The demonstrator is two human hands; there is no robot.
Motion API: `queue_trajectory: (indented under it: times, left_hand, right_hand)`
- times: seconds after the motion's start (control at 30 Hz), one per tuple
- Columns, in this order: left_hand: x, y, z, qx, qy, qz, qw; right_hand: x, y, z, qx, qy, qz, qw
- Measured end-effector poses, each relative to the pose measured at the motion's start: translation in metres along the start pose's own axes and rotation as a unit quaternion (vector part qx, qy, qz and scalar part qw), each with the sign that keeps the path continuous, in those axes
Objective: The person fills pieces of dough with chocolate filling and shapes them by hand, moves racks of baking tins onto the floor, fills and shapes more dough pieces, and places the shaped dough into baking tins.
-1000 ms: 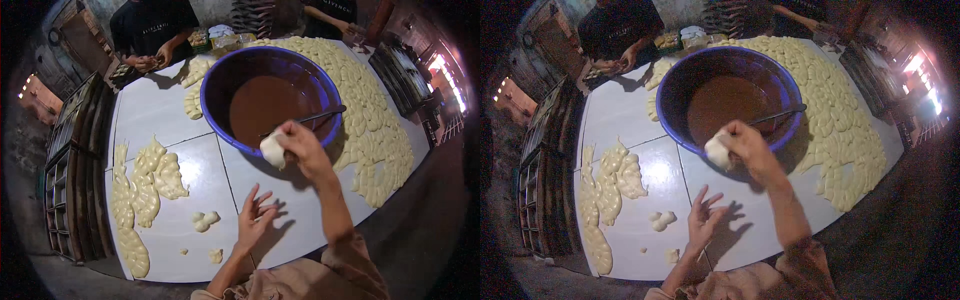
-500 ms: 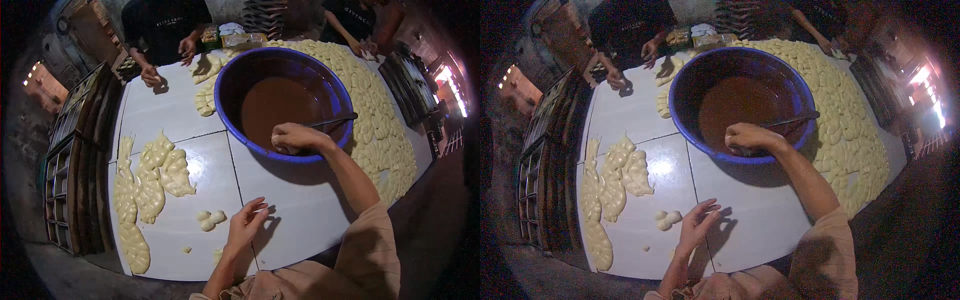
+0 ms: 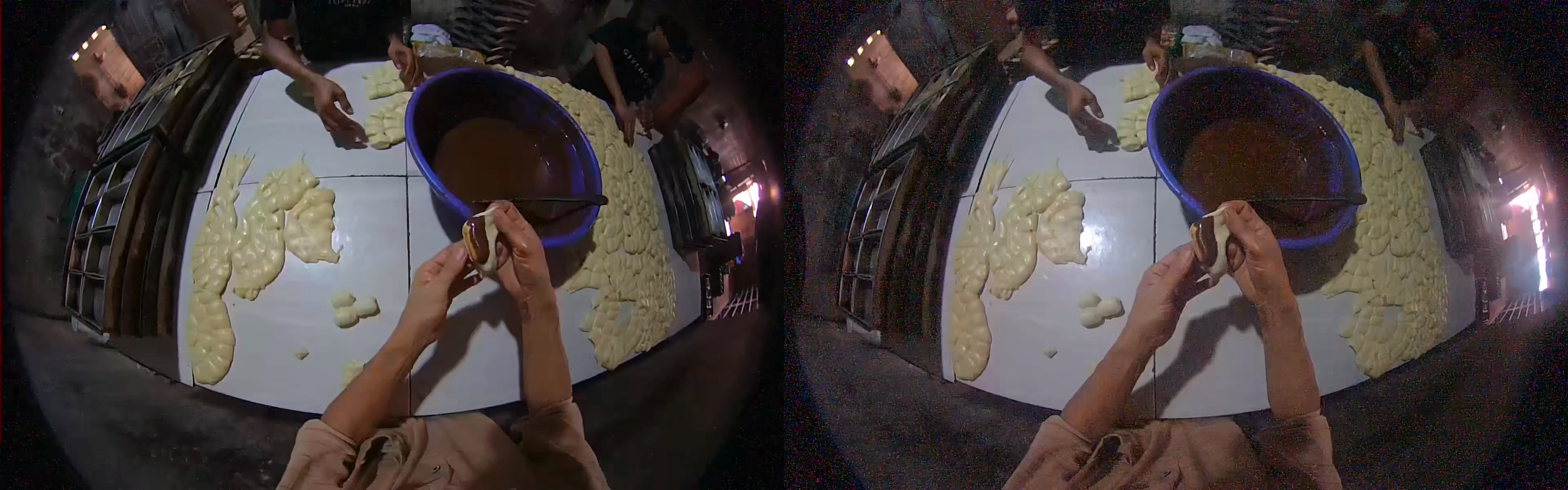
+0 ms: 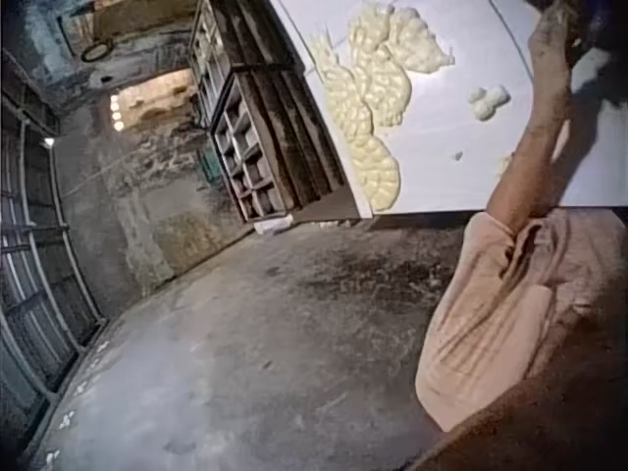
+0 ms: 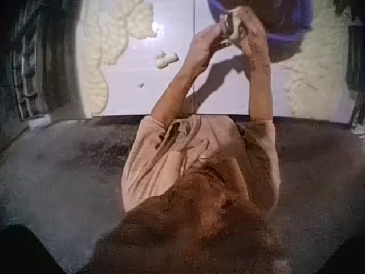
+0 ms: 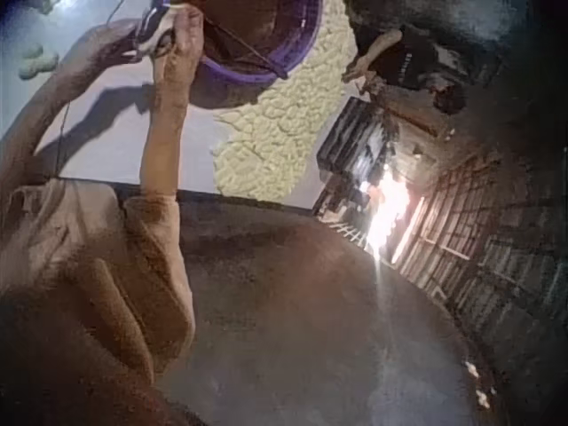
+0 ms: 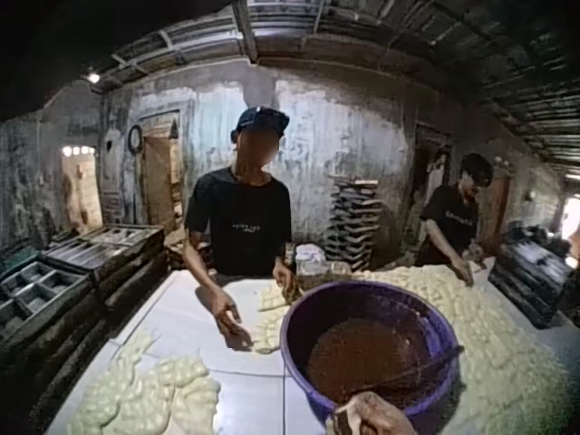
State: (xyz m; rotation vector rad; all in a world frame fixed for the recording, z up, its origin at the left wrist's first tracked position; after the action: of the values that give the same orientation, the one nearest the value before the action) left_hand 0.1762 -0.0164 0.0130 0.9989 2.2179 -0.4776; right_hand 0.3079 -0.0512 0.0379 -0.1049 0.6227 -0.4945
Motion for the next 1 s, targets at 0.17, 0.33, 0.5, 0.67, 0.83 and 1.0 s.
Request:
queue_trajectory:
  times: [0.17, 0.33, 0.5, 0.67, 0.83, 1.0]
  left_hand:
    - [0.059, -0.014, -0.008, -0.040, 0.044, -0.152, 0.987]
    - [0.071, -0.029, -0.014, -0.083, 0.085, -0.178, 0.977]
    - [0.070, -0.038, -0.021, -0.116, 0.162, -0.184, 0.962]
    - [0.059, -0.033, -0.037, -0.123, 0.176, -0.135, 0.967]
    - [0.067, -0.028, -0.045, -0.021, 0.168, -0.117, 0.979]
    - [0.068, -0.038, -0.046, -0.030, 0.174, -0.104, 0.979]
  right_hand:
    - [-0.002, -0.021, -0.032, -0.032, -0.031, 0.067, 0.997]
    - [-0.031, -0.042, -0.054, 0.185, -0.381, -0.012, 0.906]
    - [-0.045, -0.042, -0.072, 0.233, -0.437, -0.048, 0.868]
    - [-0.040, -0.035, -0.070, 0.133, -0.325, -0.032, 0.936]
    - [-0.031, -0.036, -0.081, -0.002, -0.285, 0.002, 0.959]
    - [-0.036, -0.047, -0.078, 0.138, -0.325, 0.064, 0.933]
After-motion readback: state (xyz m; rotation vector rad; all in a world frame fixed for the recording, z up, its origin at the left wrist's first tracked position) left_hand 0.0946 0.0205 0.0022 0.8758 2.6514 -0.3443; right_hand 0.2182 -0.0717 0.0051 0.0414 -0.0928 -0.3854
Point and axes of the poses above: each hand's wrist, its own y-axis towards the middle knuckle, its own x-axis out of the back of the hand, z = x × y, the point moved 5 cm from there along y, towards the middle knuckle, and after that the axes turned 8 degrees about -x, right-handed, at the moved point
